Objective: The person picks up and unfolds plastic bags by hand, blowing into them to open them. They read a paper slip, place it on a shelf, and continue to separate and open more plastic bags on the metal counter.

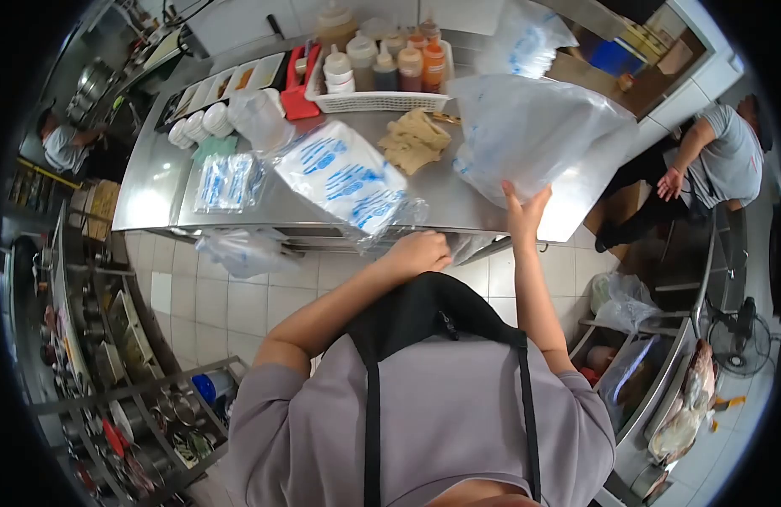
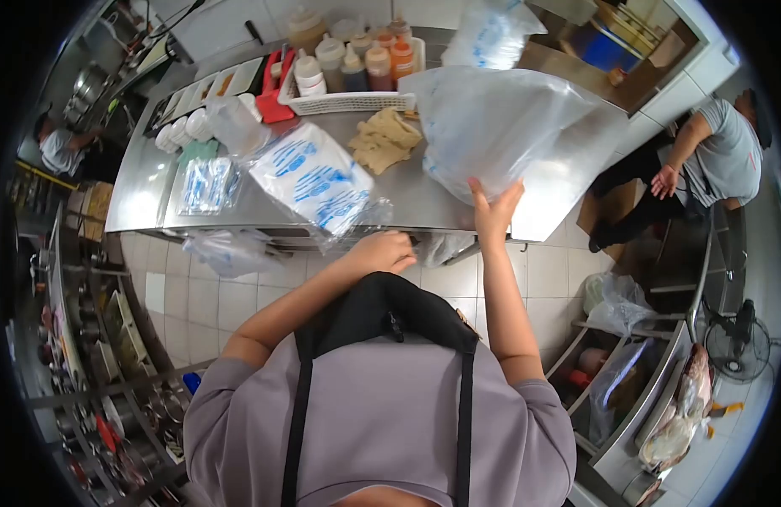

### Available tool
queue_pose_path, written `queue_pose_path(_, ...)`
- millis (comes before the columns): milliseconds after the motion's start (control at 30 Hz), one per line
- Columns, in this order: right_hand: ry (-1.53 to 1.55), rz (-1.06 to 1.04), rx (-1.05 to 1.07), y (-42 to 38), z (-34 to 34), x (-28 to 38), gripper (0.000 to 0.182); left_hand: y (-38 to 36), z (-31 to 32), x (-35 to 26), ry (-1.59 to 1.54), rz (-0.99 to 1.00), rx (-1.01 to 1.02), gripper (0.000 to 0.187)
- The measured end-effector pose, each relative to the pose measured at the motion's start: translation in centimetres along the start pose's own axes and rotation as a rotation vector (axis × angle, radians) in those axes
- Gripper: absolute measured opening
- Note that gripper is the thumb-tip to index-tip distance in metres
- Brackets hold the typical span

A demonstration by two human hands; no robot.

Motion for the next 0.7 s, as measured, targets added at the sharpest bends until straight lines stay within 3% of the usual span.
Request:
queue_pose_path(67,-0.081,-0.110,-0.067,-0.9,-0.6,2.6,0.090,-2.6,-1.8,0.5,0.300,-0.287,0.093,0.037)
queue_pose_path(100,-0.170,-0.224,-0.151,-1.3,-1.3,4.5,0.090,-3.9,-2.4,0.5,0.302,-0.298,0.089,0.037)
queue_pose_path(167,-0.087,-0.453,-0.266,-2.8,-1.9,9.3,0.074,-5.9,-5.5,0.8,0.578,-0.487,-0.429,0.042)
queue_pose_path(233,0.199,-0.734,0.002,-4.3,0.3,12.2,0.052,-6.6,-6.4,1.2,0.669,-0.479,-0.543,0.044)
queue_pose_path(300,0.224,-0.688,0.523,-4.9,5.2,14.4,0.029,-7.1,-6.9,1.7,0.760,-0.467,-0.648,0.047)
queue_pose_path(333,0.283,-0.605,0.661,-5.1,7.2,14.8,0.023,-7.2,-7.0,2.1,0.727,-0.427,-0.687,0.049)
queue_pose_path(400,0.421,-0.461,0.993,-6.9,9.2,16.9,0.018,-7.5,-7.6,2.5,0.705,-0.389,-0.739,0.051)
queue_pose_path(433,0.495,-0.407,1.191,-7.8,9.5,18.5,0.017,-7.5,-8.0,3.4,0.504,-0.462,-0.693,0.049)
queue_pose_path(467,0.481,-0.480,1.222,-8.9,10.3,18.8,0.017,-8.0,-7.8,4.1,0.296,-0.536,-0.628,0.048)
queue_pose_path(600,0.298,-0.611,1.145,-11.8,14.5,16.7,0.018,-10.1,-8.7,5.0,0.243,-0.613,-0.593,0.046)
queue_pose_path(667,0.297,-0.611,1.280,-13.7,15.0,17.2,0.027,-10.6,-10.6,1.8,0.139,-0.382,-0.789,0.034)
queue_pose_path(700,0.305,-0.612,1.283,-14.4,15.7,16.5,0.027,-10.9,-11.7,0.5,0.145,-0.387,-0.790,0.034)
Point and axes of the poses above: each hand's wrist, its own y-axis towards the middle knuckle, its own z-axis out of the palm, x = y × z, the point moved 4 cm from there along y, towards the middle knuckle, and after that the axes turned 9 degrees about -x, right-handed, at the moved point
